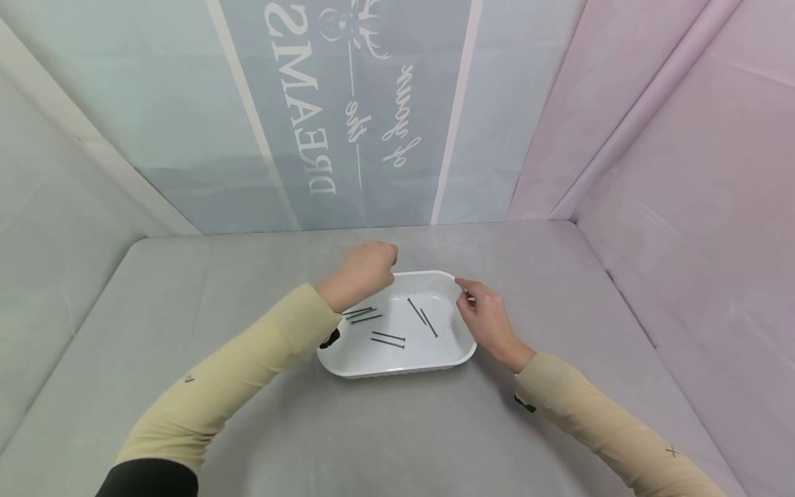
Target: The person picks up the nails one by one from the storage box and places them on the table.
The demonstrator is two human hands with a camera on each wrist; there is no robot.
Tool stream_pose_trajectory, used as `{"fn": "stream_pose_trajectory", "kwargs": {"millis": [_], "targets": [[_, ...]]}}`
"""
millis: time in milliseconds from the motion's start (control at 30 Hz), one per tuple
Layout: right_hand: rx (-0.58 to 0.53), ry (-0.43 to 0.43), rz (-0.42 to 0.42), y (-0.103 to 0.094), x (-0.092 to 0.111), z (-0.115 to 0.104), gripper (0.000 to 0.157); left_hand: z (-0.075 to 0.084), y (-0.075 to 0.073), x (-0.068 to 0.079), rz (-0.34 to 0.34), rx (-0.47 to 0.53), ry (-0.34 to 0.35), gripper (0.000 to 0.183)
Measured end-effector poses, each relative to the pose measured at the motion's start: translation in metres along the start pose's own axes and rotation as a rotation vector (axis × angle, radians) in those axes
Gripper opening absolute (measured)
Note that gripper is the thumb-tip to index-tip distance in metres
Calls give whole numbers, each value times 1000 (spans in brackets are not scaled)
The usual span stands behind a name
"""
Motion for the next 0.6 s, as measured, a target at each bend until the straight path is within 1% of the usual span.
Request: {"fn": "stream_pose_trajectory", "kwargs": {"millis": [267,467,600], "targets": [[6,1,-10,0,0,1,31,10,1,-4,-5,-27,32,21],[6,-3,-5,0,0,2,31,17,4,-7,-6,-12,81,22],[-2,7,-1,0,0,1,31,21,6,-10,-2,-25,109,21]]}}
Point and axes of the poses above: each hand's wrist, its own x-axis away from the middle knuckle, its own y-axis out of the palm, z = x × y, the point moved 1 cm from there along -x, towards the middle knuckle, and after that the axes turned 8 degrees about -x, right-handed, at the moved point
